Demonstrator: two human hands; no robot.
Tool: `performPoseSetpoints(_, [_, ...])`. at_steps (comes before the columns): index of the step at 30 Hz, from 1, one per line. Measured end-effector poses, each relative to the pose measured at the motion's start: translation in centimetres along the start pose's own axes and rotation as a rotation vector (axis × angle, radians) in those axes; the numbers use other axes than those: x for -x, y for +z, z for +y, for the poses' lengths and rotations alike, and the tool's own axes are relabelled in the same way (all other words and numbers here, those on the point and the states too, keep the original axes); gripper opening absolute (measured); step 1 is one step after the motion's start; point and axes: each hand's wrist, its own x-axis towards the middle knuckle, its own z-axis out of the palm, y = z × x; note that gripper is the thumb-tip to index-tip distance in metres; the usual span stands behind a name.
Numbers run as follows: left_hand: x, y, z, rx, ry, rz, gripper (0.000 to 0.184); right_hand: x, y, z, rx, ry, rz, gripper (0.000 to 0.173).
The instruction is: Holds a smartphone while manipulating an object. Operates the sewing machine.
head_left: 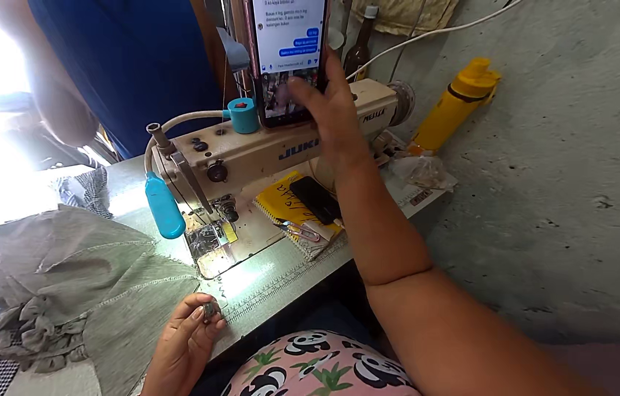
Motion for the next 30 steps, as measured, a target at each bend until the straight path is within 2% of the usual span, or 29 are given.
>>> performPoseSetpoints(3, [0.0,0.1,0.0,-0.003,-0.007,0.007,0.018,-0.2,-1.0,-0.5,-0.128,0.112,-0.011,0.052])
performPoseSetpoints(6, [0.0,-0.1,0.0,0.006,-0.001,0.003,0.019,-0.3,-0.7,-0.4,-0.131,0.117,0.035,0.045])
performPoseSetpoints(9, [-0.2,-0.1,0.0,-0.007,0.002,-0.007,0.019,-0.4,-0.9,-0.2,-0.152,0.108,0.011,0.046])
performPoseSetpoints(12, [-0.4,0.9,0.2,-0.183,0.030,0.101,0.015,0.2,-1.8,0.2,0.031,-0.048,0.054,0.052])
performPoseSetpoints(15, [0.3,1.3,-0.3,-0.331,0.112,0.226,0.020,4.8,-1.3,0.1,0.343,-0.283,0.194,0.052])
performPoseSetpoints(16, [0.5,1.4,-0.7,-0.401,0.167,0.238,0.024,7.0,-0.6,-0.3,0.371,-0.328,0.152,0.050])
performPoseSetpoints(20, [1.2,2.2,-1.0,-0.760,0.426,0.187,0.032,18.2,4.2,-2.3,0.326,-0.248,-0.326,0.036])
performPoseSetpoints(22, [1.3,3.0,-0.8,-0.859,0.532,0.144,0.033,22.2,6.2,-1.8,0.315,-0.270,-0.470,0.032])
performPoseSetpoints(27, [2.3,4.4,-1.7,-0.904,0.596,0.124,0.039,25.6,8.0,-0.6,0.405,-0.520,-0.507,0.018])
performPoseSetpoints(30, [2.9,4.8,-1.9,-0.937,0.573,0.131,0.043,25.7,8.1,-1.0,0.349,-0.524,-0.479,0.015])
